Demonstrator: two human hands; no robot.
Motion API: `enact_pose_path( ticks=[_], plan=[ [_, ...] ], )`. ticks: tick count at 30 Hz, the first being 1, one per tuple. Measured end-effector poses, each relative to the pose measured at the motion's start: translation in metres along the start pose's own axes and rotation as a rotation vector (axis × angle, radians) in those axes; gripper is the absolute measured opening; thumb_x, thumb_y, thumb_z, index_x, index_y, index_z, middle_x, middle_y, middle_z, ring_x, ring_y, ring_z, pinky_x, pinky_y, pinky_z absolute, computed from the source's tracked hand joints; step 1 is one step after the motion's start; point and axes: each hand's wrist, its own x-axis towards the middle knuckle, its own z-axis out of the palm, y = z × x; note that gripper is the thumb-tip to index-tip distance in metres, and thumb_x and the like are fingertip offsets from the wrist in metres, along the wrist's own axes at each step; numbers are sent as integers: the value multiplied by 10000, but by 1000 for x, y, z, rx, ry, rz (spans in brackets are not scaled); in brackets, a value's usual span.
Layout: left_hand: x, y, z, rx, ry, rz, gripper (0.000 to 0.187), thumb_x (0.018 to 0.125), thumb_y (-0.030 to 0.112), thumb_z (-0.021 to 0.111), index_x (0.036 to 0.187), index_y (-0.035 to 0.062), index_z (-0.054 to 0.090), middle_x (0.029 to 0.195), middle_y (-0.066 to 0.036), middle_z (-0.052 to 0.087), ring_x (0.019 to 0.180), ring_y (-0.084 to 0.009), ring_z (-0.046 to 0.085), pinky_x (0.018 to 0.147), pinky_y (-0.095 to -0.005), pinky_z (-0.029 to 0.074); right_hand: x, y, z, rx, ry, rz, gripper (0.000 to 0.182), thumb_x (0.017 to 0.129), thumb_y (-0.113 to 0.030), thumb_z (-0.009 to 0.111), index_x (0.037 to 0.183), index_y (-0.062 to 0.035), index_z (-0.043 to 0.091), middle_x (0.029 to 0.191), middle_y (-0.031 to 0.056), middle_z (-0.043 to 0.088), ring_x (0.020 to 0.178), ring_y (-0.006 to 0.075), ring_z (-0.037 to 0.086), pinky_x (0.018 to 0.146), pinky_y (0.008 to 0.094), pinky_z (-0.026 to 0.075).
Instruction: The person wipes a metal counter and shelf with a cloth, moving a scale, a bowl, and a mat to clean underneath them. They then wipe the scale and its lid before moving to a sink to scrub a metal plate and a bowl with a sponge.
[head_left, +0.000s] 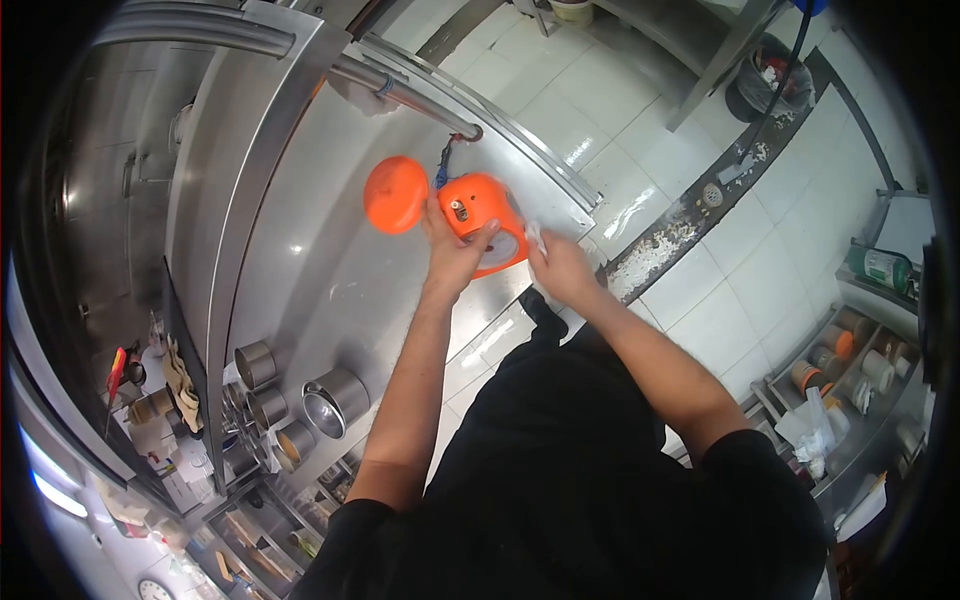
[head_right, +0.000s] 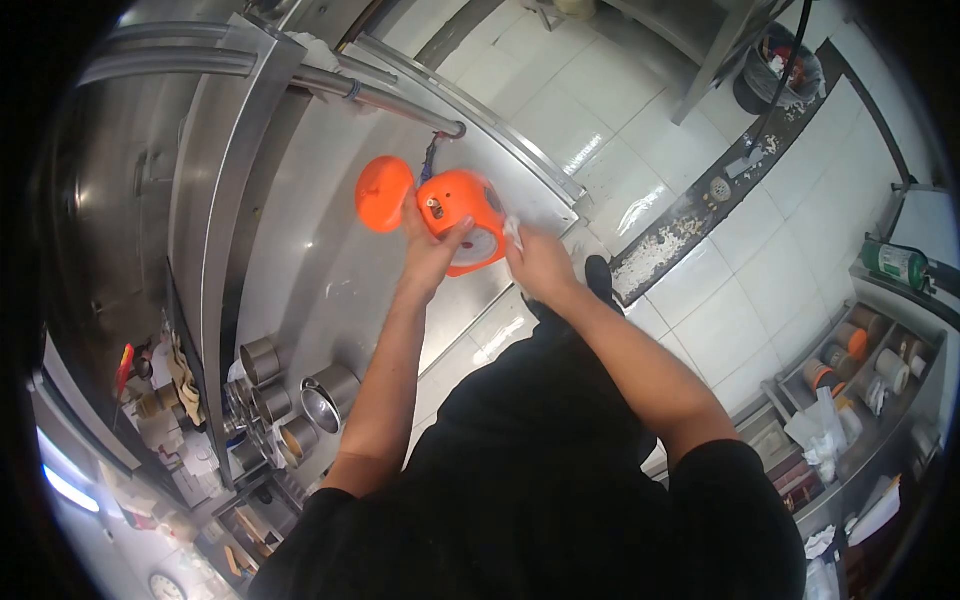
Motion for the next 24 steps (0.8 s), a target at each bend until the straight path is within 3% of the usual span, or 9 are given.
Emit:
enact_pose_path(
  ticks=[3,6,7,10,13,16,17,19,24],
  plan=[
    [5,-10,6,-81,1,36,1181,827,349,859,1615,-16,58,1626,-266,103,1529,-395,173,1229,-451,286,-24,7,-26,-65,-182,-11,404,1004,-327,540,987,51,682,852,307,674,856,478,669,797,547,531],
    [9,-17,12,28,35,80,1126,874,375,808,1622,-2,56,1644,-266,59,1542,-396,141,1241,-448,250,-26,1,-47,-53,23,43,384,988,-316,561,1033,41,697,836,286,677,841,481,669,801,538,538],
    [6,-18,14,94,47,82,1102,894,390,786,1624,5,57,1648,-267,47,1546,-397,131,1246,-447,237,-16,0,-54,-54,67,65,354,984,-301,599,1146,-3,700,909,268,691,892,457,674,826,513,545],
    [8,-11,20,2,101,-51,978,978,430,669,1631,31,60,1657,-256,42,1554,-395,111,1256,-443,208,14,-44,-75,86,213,-197,397,965,-292,656,1298,-76,671,1086,255,668,1028,420,661,884,457,547],
    [12,-24,23,-94,95,-65,868,1034,428,571,1635,53,69,1666,-245,37,1559,-394,105,1256,-444,207,33,-60,-50,-133,98,-510,469,943,-266,695,1377,-106,619,1124,213,601,1043,394,638,865,452,547],
    [6,-8,21,-47,97,-78,816,1059,389,534,1637,55,65,1676,-241,15,1564,-398,99,1259,-446,197,21,-43,-22,-253,147,-396,539,937,-266,699,1440,-133,563,1092,187,565,1026,388,631,827,466,548],
    [10,-9,21,-46,102,-45,814,1059,390,533,1637,55,67,1677,-245,8,1564,-401,98,1259,-447,198,17,-40,-20,-263,128,-236,593,948,-263,684,1477,-83,487,1106,198,568,989,403,648,802,479,560],
    [9,-18,21,-35,96,-2,810,1061,390,532,1637,55,71,1680,-254,-6,1565,-408,97,1257,-449,198,-3,5,3,-280,84,-108,573,944,-265,685,1429,-30,490,1120,212,570,961,420,663,781,489,568],
    [8,-27,26,-39,155,-26,843,1041,423,560,1640,67,84,1674,-284,-5,1567,-414,85,1256,-453,185,-14,10,-4,-440,-10,-6,497,927,-207,668,1333,27,502,1146,243,581,916,447,687,761,504,584]
  ],
)
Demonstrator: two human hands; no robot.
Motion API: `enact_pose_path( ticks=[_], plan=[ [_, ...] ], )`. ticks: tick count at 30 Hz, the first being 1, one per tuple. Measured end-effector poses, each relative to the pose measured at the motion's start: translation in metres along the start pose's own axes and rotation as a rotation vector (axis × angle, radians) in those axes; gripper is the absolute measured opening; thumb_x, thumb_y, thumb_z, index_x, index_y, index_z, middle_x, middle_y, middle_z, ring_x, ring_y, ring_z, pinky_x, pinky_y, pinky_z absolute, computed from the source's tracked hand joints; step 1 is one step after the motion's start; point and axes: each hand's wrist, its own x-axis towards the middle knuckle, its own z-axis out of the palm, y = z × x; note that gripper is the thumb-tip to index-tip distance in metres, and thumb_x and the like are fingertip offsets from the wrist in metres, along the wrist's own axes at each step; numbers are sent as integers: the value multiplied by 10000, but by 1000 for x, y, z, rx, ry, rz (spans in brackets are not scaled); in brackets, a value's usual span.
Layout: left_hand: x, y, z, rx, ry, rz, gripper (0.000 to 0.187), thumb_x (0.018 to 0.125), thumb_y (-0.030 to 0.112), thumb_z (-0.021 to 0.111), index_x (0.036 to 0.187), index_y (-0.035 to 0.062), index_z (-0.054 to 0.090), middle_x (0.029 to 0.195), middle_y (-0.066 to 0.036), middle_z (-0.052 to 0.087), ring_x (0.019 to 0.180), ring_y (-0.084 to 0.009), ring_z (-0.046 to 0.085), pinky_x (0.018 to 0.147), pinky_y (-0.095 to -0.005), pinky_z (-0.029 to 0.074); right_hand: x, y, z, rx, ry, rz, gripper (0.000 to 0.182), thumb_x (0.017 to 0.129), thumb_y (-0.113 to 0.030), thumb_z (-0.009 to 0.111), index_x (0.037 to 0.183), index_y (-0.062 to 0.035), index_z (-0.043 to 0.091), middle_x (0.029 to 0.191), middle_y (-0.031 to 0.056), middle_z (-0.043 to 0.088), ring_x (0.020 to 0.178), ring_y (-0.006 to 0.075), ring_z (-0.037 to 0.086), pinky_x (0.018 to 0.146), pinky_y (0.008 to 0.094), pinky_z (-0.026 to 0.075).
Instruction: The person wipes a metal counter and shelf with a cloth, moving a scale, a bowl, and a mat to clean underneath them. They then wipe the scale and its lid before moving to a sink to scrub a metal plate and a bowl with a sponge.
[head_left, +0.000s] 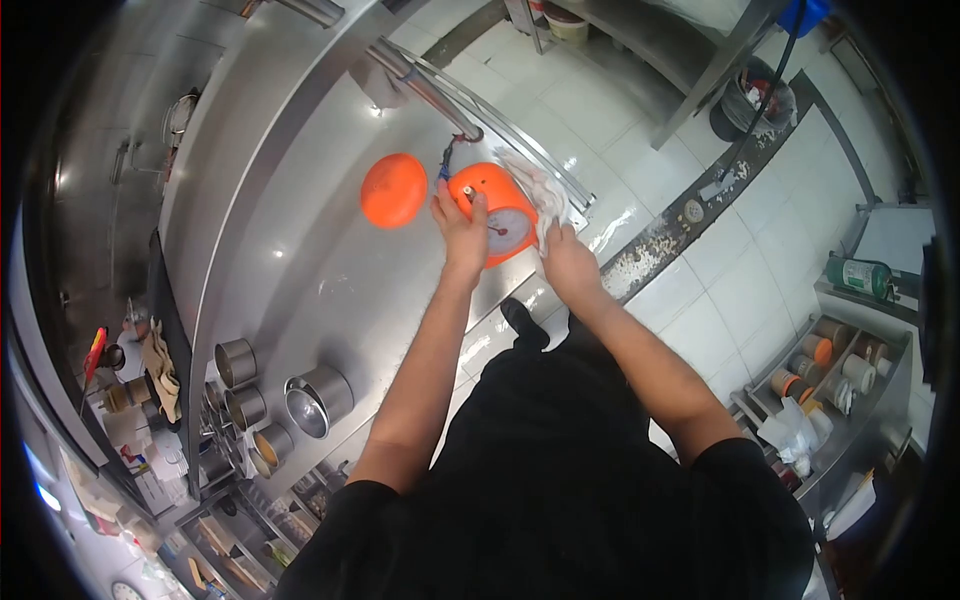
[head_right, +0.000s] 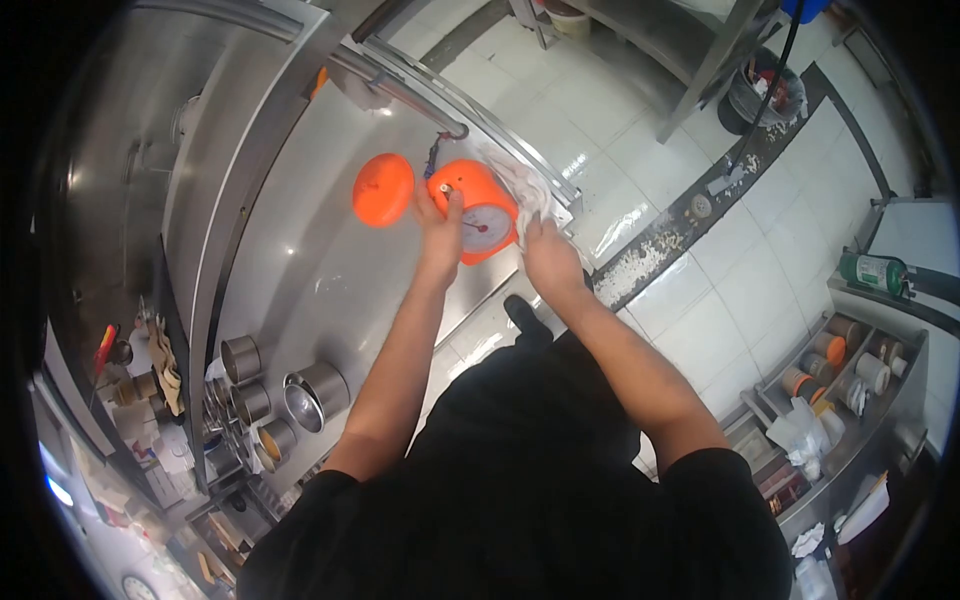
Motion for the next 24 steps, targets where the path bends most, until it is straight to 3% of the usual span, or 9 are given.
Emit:
enact_pose_path(
  ticks=[5,7,8,11,14,18,21,24],
  plan=[
    [-1,10,4,-49,17,-69,916,1000,461,618,1644,78,90,1672,-303,-24,1571,-425,63,1258,-460,170,-44,0,-21,-30,-186,-68,554,899,-156,658,1402,-19,472,1133,258,592,900,458,692,763,511,589],
    [3,5,5,-56,1,-54,967,973,486,655,1643,76,91,1675,-301,-45,1570,-430,66,1256,-464,180,-37,-8,-37,88,37,-117,540,889,-151,674,1378,-21,484,1130,262,591,912,465,681,761,533,570],
    [5,4,3,-72,-18,-72,988,955,488,678,1641,75,100,1670,-302,-23,1561,-433,102,1247,-465,213,-34,-18,-47,154,143,-141,534,884,-149,681,1366,-21,490,1128,263,591,918,469,675,760,545,560],
    [4,17,-12,-125,-111,-165,1050,897,497,745,1632,68,131,1645,-298,61,1521,-435,219,1211,-460,313,0,-63,-60,175,178,-262,563,857,-127,700,1369,-18,490,1120,248,572,955,477,649,781,538,545],
    [5,34,-30,-126,-203,-242,1099,838,506,801,1616,53,171,1593,-286,169,1458,-420,342,1161,-438,402,2,-70,-23,143,174,-369,635,832,-152,747,1399,-53,480,1077,220,555,1007,454,615,773,535,537],
    [11,15,-31,2,-179,-180,1133,793,521,833,1600,36,204,1548,-279,235,1411,-409,406,1139,-410,432,-18,-49,9,-113,-9,-486,582,812,-102,715,1357,-71,512,1060,182,556,1024,433,613,813,524,551],
    [18,15,-28,30,-177,-136,1141,786,529,834,1594,22,208,1542,-287,245,1410,-411,408,1144,-406,427,-29,-41,13,-117,-111,-375,552,804,-89,695,1329,-86,524,1070,180,585,1044,414,628,817,530,559],
    [17,7,-31,54,-195,-127,1139,788,533,828,1586,4,211,1537,-292,258,1412,-413,405,1148,-409,424,-28,-21,2,-134,-101,-129,481,814,-104,685,1278,-88,562,1153,207,619,1038,409,655,819,533,565]
  ],
)
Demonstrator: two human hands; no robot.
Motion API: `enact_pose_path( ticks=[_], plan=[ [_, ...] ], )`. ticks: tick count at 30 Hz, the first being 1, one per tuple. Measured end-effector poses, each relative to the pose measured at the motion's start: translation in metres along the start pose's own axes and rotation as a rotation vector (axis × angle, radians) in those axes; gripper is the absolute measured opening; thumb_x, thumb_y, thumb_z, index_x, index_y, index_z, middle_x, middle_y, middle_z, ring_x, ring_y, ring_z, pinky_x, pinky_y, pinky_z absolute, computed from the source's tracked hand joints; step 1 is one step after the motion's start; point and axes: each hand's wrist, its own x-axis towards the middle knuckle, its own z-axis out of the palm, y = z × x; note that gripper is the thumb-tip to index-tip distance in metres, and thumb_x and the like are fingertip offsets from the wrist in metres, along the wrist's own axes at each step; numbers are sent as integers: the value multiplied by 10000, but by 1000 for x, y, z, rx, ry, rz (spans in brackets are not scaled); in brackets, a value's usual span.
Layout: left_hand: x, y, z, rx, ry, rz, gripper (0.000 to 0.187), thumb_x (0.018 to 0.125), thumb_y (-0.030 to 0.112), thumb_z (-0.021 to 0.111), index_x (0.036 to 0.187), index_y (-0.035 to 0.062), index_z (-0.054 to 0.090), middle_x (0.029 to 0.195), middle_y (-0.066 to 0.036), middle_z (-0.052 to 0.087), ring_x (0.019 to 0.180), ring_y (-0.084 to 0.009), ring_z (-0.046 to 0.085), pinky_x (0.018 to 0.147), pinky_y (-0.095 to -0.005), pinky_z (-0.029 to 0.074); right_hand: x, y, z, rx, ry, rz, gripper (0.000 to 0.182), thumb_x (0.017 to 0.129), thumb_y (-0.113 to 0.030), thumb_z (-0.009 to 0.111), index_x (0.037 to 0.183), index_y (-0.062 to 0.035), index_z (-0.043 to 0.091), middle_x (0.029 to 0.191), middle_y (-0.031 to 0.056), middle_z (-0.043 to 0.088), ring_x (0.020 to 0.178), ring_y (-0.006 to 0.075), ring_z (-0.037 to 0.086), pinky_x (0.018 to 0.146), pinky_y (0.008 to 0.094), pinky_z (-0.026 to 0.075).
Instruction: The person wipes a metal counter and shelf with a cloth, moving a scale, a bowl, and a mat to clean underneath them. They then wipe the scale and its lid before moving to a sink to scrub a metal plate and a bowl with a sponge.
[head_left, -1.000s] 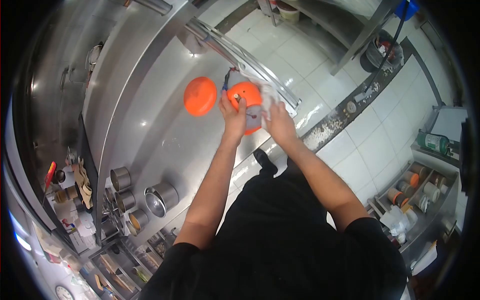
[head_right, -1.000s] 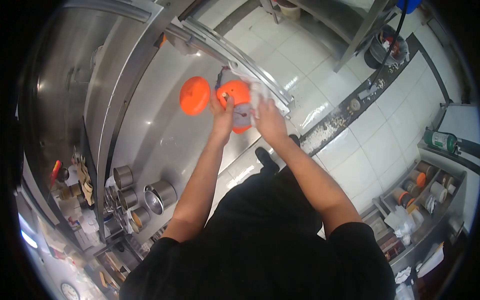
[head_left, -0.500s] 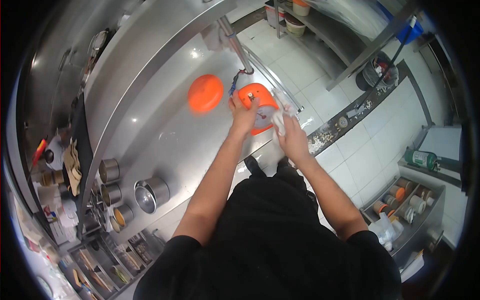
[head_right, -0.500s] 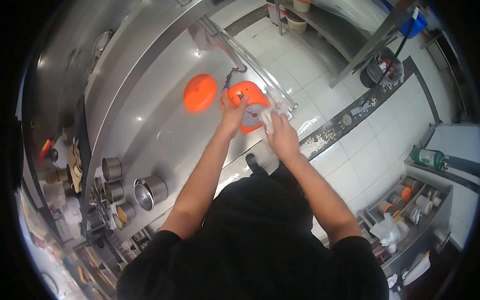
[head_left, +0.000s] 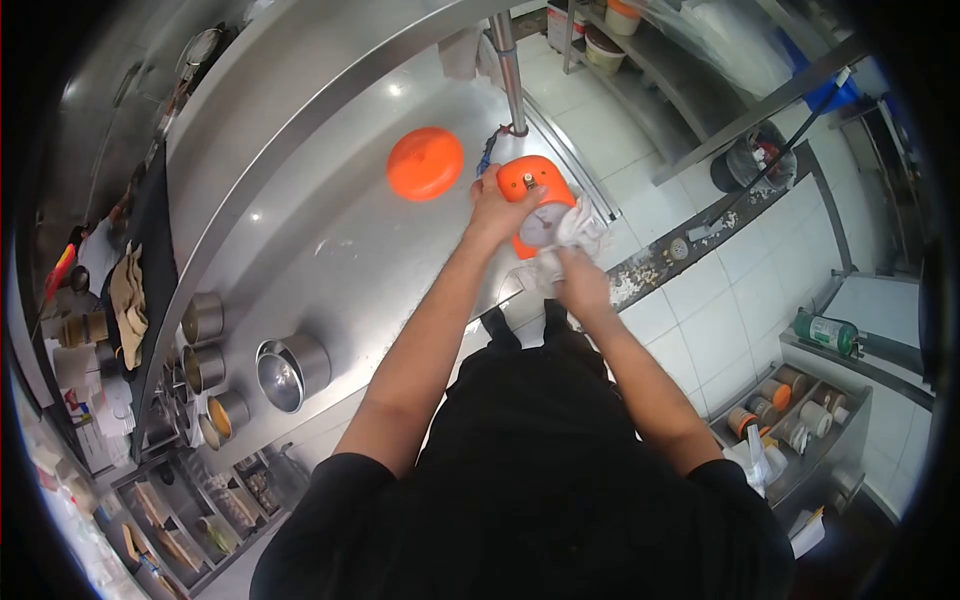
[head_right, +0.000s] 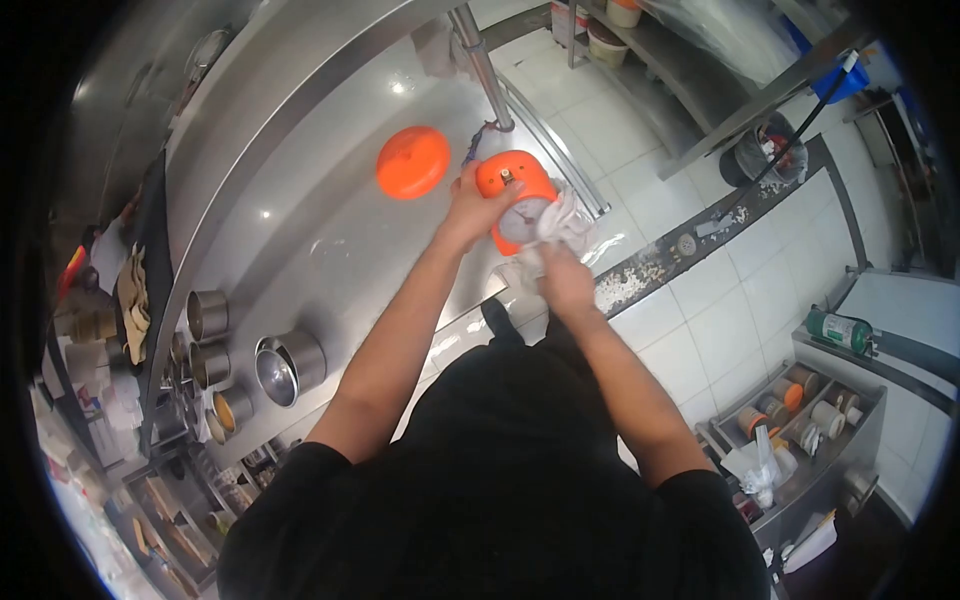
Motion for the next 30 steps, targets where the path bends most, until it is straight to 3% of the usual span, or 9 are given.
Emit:
enact_pose_path(
  ticks=[5,10,13,16,19,23,26,28,30],
  plan=[
    [-1,6,-1,-20,2,25,1130,786,529,829,1571,-13,224,1541,-298,256,1409,-420,410,1141,-413,433,29,69,-40,64,161,277,456,868,-160,667,1293,-39,556,1142,278,673,1003,450,688,848,520,575],
    [1,2,4,26,75,65,1119,785,518,832,1563,-18,233,1548,-307,244,1363,-431,471,1122,-414,455,16,-10,14,-7,76,356,477,952,-299,652,1233,46,481,1066,265,680,937,444,710,805,521,587],
    [-6,9,4,-7,81,37,1122,784,524,833,1561,-18,232,1544,-319,243,1379,-433,456,1117,-421,458,-7,-51,32,74,-158,91,398,925,-242,662,1180,33,528,1096,257,672,958,443,697,813,513,583],
    [-4,6,-1,-12,31,57,1148,781,553,829,1564,-28,223,1565,-350,227,1417,-445,417,1138,-425,433,-15,-55,39,317,-138,-407,349,909,-240,674,1141,4,585,1099,249,668,985,454,681,807,523,565],
    [-5,-22,-2,85,119,175,1152,805,582,802,1572,-43,211,1599,-362,197,1439,-448,395,1182,-430,371,-11,-71,5,404,-195,-310,327,889,-239,689,1106,-7,609,1082,252,678,973,472,672,801,521,550],
    [-71,-51,-71,-180,-182,-39,959,975,629,574,1569,-56,262,1601,-264,332,1480,-385,353,1185,-442,341,-20,-91,-51,582,-159,15,405,888,-256,714,1154,-1,548,1016,282,695,931,481,678,810,487,553],
    [-136,-35,-82,-423,-404,-283,815,1028,671,431,1519,22,419,1452,-146,533,1288,-275,551,1056,-433,459,-23,-118,-74,753,-173,-59,429,897,-265,721,1175,-8,520,991,284,683,936,471,683,802,471,550],
    [-138,-46,-71,-997,-538,-513,697,1047,610,463,1455,45,482,1363,-122,596,1171,-244,620,988,-427,505,-15,-135,-76,731,-258,-180,389,922,-236,707,1170,-8,512,1009,266,678,943,432,685,801,437,539],
    [-127,-61,-61,-1231,-423,-424,600,1048,536,526,1402,51,513,1288,-107,631,1121,-218,643,943,-402,530,-3,-143,-76,619,-321,-269,350,939,-221,692,1159,-8,522,1038,265,675,934,403,680,801,414,533]
  ],
)
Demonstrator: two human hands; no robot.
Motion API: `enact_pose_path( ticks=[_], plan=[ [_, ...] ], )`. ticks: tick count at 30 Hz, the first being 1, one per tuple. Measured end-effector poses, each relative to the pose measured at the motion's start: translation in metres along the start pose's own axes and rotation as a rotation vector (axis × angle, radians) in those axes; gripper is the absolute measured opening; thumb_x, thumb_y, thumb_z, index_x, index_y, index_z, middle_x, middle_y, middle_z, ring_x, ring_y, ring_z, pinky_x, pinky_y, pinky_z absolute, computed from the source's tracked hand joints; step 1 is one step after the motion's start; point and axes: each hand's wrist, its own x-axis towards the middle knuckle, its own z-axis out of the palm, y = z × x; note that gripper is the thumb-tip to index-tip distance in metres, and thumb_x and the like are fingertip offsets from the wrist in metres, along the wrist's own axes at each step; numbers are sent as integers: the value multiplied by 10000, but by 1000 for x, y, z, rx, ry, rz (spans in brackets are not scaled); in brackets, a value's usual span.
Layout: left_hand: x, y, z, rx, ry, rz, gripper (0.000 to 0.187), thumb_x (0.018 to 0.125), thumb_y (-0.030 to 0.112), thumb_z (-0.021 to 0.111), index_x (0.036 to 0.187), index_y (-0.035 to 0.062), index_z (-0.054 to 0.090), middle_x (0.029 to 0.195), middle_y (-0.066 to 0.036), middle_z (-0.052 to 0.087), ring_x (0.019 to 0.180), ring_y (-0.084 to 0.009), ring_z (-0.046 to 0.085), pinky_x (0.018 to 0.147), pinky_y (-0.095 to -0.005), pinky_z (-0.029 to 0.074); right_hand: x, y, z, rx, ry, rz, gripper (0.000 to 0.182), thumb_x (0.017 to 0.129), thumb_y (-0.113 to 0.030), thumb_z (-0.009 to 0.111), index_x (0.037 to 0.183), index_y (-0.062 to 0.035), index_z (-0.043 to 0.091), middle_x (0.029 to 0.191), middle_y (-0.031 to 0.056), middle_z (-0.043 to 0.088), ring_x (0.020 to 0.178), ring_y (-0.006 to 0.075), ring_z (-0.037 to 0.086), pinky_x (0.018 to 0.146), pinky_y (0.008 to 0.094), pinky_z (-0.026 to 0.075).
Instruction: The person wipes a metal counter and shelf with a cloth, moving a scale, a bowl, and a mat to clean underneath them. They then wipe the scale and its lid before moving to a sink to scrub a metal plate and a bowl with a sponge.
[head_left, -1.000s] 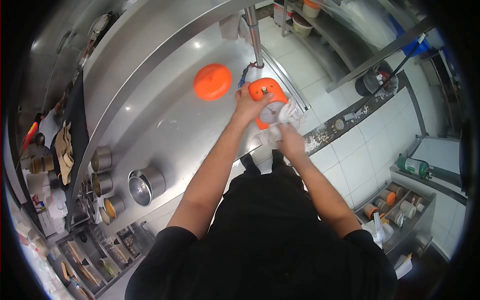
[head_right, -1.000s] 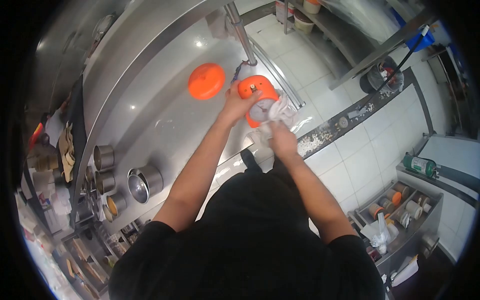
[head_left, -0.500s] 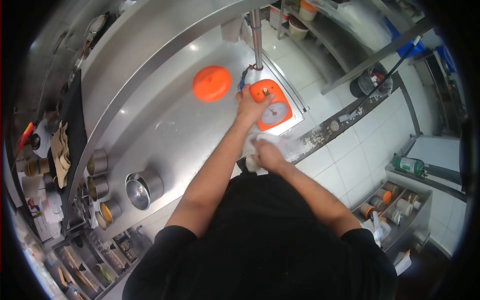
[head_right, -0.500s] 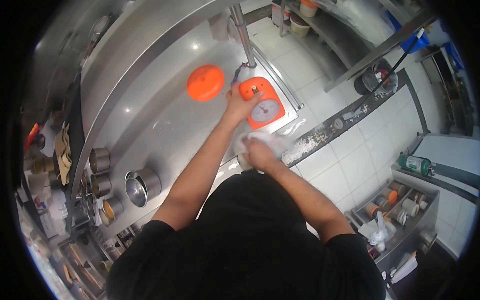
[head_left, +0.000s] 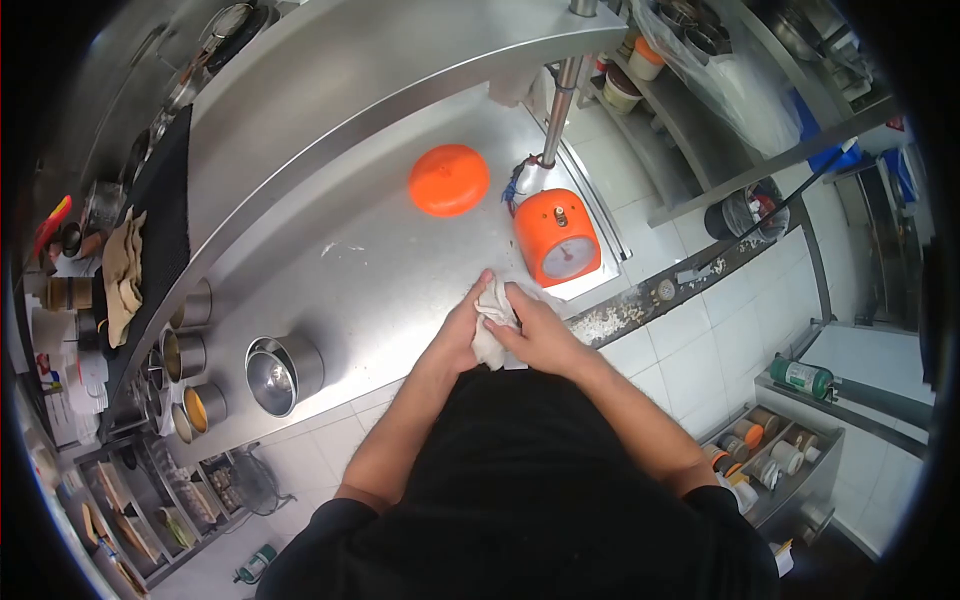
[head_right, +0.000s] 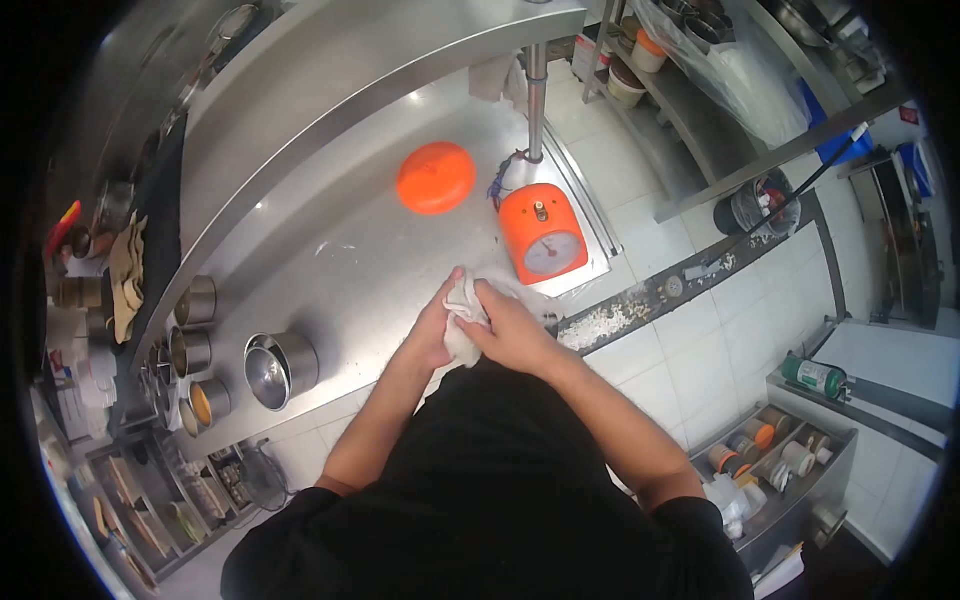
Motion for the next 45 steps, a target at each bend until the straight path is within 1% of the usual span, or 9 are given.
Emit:
enact_pose_path(
  ticks=[4,9,15,22,25,28,36,41,45],
  plan=[
    [15,13,16,-14,91,419,444,1036,375,633,1331,55,545,1179,-90,670,1035,-188,675,895,-356,558,-1,-18,-44,118,-79,-50,440,947,-220,695,1294,14,559,1044,194,690,883,326,659,811,361,538],
    [75,59,42,289,177,601,371,1049,316,609,1310,53,582,1110,-104,705,1035,-212,688,874,-351,557,23,39,-79,-454,546,-50,762,882,-329,777,1485,9,454,1375,214,595,1216,350,595,982,452,504],
    [153,62,38,973,312,640,449,1019,381,587,1261,5,632,1131,-176,717,1063,-332,677,979,-385,509,69,106,-74,-378,500,136,1171,693,-490,905,1534,63,305,1391,312,517,1296,445,512,1084,485,440],
    [186,49,-7,1429,638,784,411,982,238,553,1300,-8,637,1249,-227,666,1191,-342,634,1045,-393,482,70,113,-85,-202,459,125,1184,707,-456,918,1533,107,285,1425,291,515,1364,382,498,1122,432,430],
    [210,44,-24,1031,317,789,375,1020,221,530,1270,-33,646,1299,-194,642,1200,-286,629,1029,-396,491,72,115,-94,94,389,195,1164,721,-418,922,1534,114,282,1428,271,524,1331,336,543,1094,405,462],
    [134,75,56,478,194,341,322,1043,181,530,1238,-50,640,1302,-151,636,1161,-215,647,957,-368,533,67,117,-90,71,424,211,1154,731,-392,925,1547,99,273,1415,249,545,1296,301,574,1064,389,486],
    [184,-8,52,32,355,652,227,1000,163,666,1131,-19,631,1198,-151,584,1054,-221,617,850,-314,543,36,136,-123,504,272,350,818,998,-530,605,1537,40,371,1427,180,561,1345,250,519,1129,375,405],
    [154,1,75,-102,302,420,293,985,96,677,1236,20,547,1204,-131,603,877,-220,695,724,-337,615,26,143,-126,766,308,395,776,1051,-653,383,1478,-11,465,1400,153,574,1342,229,506,1149,378,370],
    [124,4,77,-93,266,441,414,987,117,684,1326,62,453,1258,-157,600,1024,-245,686,797,-383,626,18,121,-116,907,438,300,719,1068,-627,352,1432,-26,500,1376,148,582,1326,231,515,1135,368,383]
  ],
)
